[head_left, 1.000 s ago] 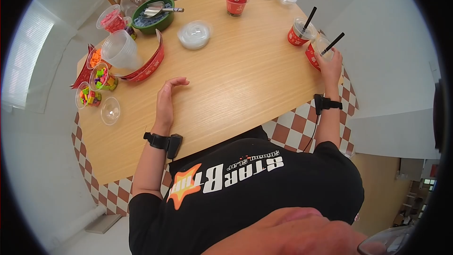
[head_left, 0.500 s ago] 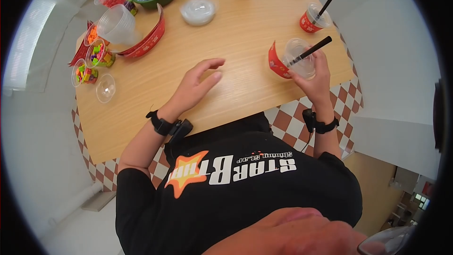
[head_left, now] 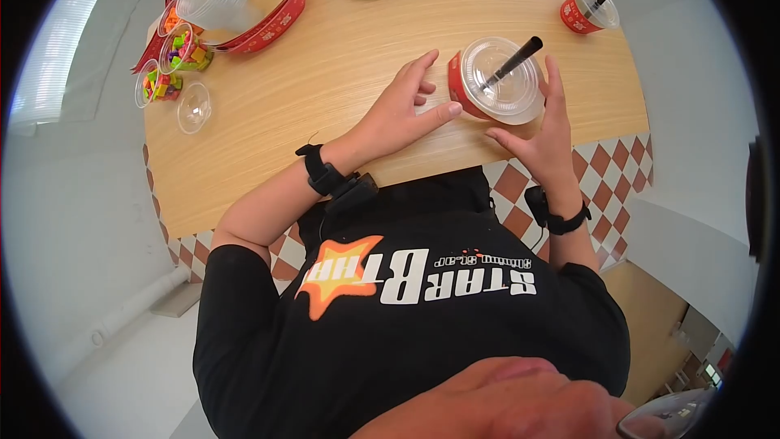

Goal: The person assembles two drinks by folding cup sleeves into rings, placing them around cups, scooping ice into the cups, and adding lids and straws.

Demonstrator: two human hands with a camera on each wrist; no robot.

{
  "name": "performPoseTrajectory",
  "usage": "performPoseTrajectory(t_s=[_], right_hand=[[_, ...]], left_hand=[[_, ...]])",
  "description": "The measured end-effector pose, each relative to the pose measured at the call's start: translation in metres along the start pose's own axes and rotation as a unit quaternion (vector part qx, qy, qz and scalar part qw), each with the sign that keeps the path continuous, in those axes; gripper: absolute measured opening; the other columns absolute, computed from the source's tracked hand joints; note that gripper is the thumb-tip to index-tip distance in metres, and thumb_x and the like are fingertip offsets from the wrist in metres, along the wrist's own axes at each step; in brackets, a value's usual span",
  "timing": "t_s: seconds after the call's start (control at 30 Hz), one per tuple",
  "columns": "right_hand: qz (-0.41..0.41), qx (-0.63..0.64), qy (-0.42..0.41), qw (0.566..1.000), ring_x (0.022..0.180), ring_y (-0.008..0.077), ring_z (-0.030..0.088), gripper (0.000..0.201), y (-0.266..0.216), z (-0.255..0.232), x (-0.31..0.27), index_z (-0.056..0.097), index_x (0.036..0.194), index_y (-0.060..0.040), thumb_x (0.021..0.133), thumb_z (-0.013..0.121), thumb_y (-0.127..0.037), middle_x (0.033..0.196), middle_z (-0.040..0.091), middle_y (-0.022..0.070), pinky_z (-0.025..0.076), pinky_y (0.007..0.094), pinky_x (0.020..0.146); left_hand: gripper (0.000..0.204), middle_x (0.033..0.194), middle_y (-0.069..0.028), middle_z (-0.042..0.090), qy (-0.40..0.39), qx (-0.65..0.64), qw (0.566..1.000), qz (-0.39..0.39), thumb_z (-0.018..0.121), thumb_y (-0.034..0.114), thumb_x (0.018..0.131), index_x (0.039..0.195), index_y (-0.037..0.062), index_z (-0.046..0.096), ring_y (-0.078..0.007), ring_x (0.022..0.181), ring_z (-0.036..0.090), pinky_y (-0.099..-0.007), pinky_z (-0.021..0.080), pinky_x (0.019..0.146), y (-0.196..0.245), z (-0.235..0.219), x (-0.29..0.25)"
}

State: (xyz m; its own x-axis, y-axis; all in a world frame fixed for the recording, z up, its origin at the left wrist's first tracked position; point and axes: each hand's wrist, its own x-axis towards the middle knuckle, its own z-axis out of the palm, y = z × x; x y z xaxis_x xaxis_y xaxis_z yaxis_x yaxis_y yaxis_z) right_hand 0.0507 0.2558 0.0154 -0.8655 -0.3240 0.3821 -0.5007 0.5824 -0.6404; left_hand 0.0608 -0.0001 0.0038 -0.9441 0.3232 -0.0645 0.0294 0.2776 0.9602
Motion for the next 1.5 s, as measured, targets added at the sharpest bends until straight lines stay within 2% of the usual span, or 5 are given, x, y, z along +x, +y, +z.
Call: performPoseTrajectory(t_s=[0.7, 0.87, 0.97, 1.07, 1.5], right_hand=[[-0.262, 0.071, -0.038, 0.962, 0.102, 0.0324, 0.061, 0.046, -0.036, 0.005, -0.045, 0.056, 0.114, -0.0034, 0.077, 0.083, -0.013, 0.121, 0.057, 0.016, 0.05, 0.0405, 0.086], [-0.073, 0.292, 0.216, 0.929, 0.121, 0.027, 0.05, 0.044, -0.038, 0.044, -0.035, 0.049, 0.126, -0.0039, 0.087, 0.07, -0.009, 0.134, 0.046, 0.0167, 0.046, 0.0358, 0.098], [0.014, 0.34, 0.127, 0.932, 0.131, 0.0242, 0.043, 0.055, -0.038, 0.048, -0.031, 0.038, 0.142, -0.0017, 0.093, 0.06, -0.008, 0.142, 0.042, 0.0174, 0.042, 0.0375, 0.104], [0.084, 0.398, -0.001, 0.913, 0.132, 0.0254, 0.046, 0.053, -0.033, 0.046, -0.031, 0.037, 0.147, 0.0015, 0.098, 0.051, -0.012, 0.143, 0.047, 0.0191, 0.039, 0.04, 0.108], [-0.15, 0.294, -0.045, 0.943, 0.117, 0.0298, 0.057, 0.038, -0.048, 0.041, -0.005, 0.062, 0.114, -0.0032, 0.082, 0.076, -0.018, 0.134, 0.055, 0.0209, 0.044, 0.0398, 0.101]], left_hand=[[0.077, 0.116, -0.0111, 0.06, 0.008, -0.168, 0.985, 0.031, 0.063, 0.029, 0.092, 0.155, 0.0054, 0.025, -0.0145, 0.103, 0.058, -0.0304, 0.046, 0.094, 0.031, -0.016, -0.076], [0.071, 0.114, -0.0086, 0.059, -0.026, -0.213, 0.977, 0.008, 0.053, 0.013, 0.092, 0.156, 0.0042, 0.023, -0.0113, 0.102, 0.056, -0.0272, 0.043, 0.096, 0.017, -0.025, -0.075], [0.087, 0.117, -0.01, 0.061, -0.022, -0.208, 0.978, 0.016, 0.061, 0.044, 0.088, 0.157, 0.007, 0.023, -0.0176, 0.112, 0.056, -0.032, 0.041, 0.1, 0.009, -0.022, -0.075], [0.071, 0.123, -0.0092, 0.057, -0.025, -0.235, 0.969, 0.067, 0.054, 0.015, 0.093, 0.157, 0.0058, 0.024, -0.0138, 0.11, 0.054, -0.0293, 0.041, 0.101, 0.007, -0.021, -0.077], [0.052, 0.135, -0.024, 0.049, 0.005, 0.107, 0.963, 0.248, 0.053, 0.031, 0.091, 0.137, 0.0082, 0.058, -0.0375, 0.12, 0.052, -0.0435, 0.041, 0.103, 0.017, -0.03, -0.078]])
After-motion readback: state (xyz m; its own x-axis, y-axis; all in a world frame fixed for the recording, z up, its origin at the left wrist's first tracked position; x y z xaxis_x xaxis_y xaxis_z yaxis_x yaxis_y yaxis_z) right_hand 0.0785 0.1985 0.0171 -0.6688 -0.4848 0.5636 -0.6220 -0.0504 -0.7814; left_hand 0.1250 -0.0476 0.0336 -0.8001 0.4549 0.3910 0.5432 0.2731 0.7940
